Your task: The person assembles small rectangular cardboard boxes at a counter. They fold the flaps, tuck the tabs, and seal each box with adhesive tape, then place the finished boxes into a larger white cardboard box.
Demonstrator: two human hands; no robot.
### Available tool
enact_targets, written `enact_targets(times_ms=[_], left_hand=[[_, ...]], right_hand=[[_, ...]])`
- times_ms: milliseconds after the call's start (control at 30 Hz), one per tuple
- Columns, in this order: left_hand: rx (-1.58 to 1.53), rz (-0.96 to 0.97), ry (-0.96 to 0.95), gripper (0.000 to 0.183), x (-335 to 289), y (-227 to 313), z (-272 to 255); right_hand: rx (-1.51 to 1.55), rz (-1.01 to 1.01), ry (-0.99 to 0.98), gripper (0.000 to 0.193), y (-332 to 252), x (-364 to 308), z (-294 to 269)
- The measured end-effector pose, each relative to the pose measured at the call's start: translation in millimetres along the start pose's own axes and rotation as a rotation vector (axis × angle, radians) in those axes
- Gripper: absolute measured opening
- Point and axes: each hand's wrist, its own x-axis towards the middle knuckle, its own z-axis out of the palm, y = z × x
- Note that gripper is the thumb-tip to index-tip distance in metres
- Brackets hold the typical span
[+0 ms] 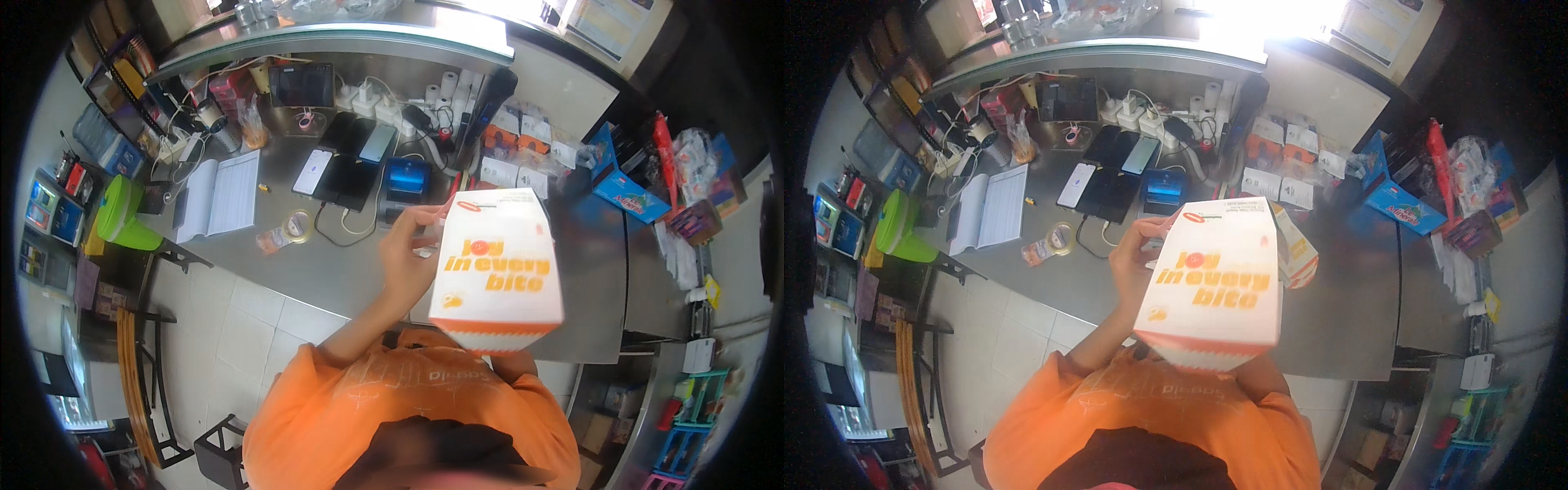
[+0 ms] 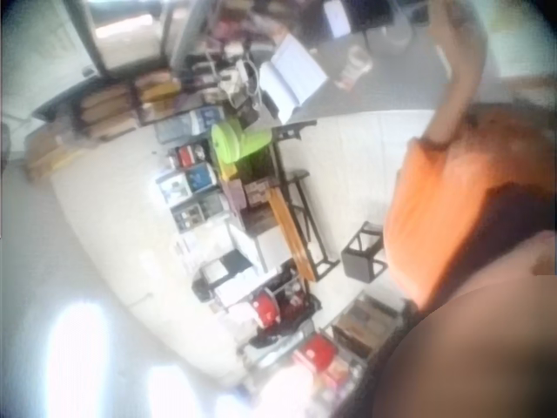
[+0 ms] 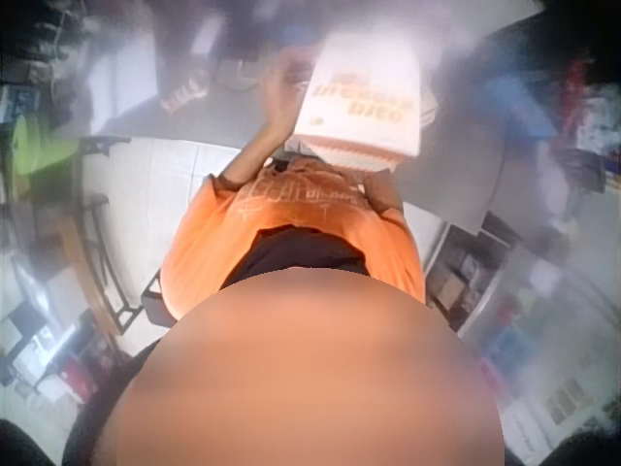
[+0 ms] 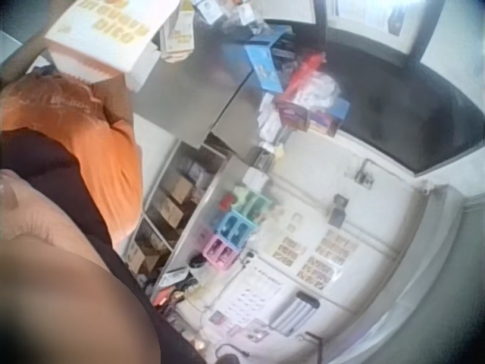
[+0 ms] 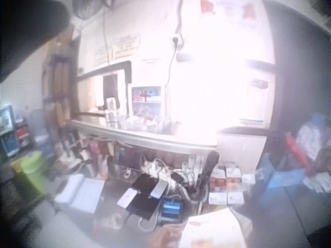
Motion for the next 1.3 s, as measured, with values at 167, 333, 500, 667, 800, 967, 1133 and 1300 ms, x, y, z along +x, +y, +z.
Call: enact_targets(times_ms=[167,333,500,667,800,967,1133,1300], left_hand=[[0.000,0.086,-0.044,0.012,-2,-11,-5],[-0.059,0.076,0.176,0.009,2,-23,-27],[-0.051,0.261,0.010,0.018,16,-38,-67],[0.336,0.284,-0.108,0.011,17,-49,-90],[0.376,0.280,-0.121,0.009,19,-53,-95],[0.372,0.195,-0.105,0.021,35,-33,-90],[0.537,0.496,-0.285,0.038,13,-4,-51],[0.533,0.627,-0.077,0.037,0,-2,-34]], right_hand=[[0.048,0.064,-0.095,0.036,0,0,-1],[0.876,0.216,0.020,0.038,7,29,-3],[1.414,0.556,0.083,0.055,21,42,-26],[0.964,0.271,0.101,0.028,8,45,-46],[0.896,0.404,0.103,0.014,-11,44,-57],[0.519,0.195,0.124,0.009,-15,41,-51],[0.309,0.048,0.238,0.009,-20,29,-12],[0.197,-0.155,0.323,0.006,-35,18,2]])
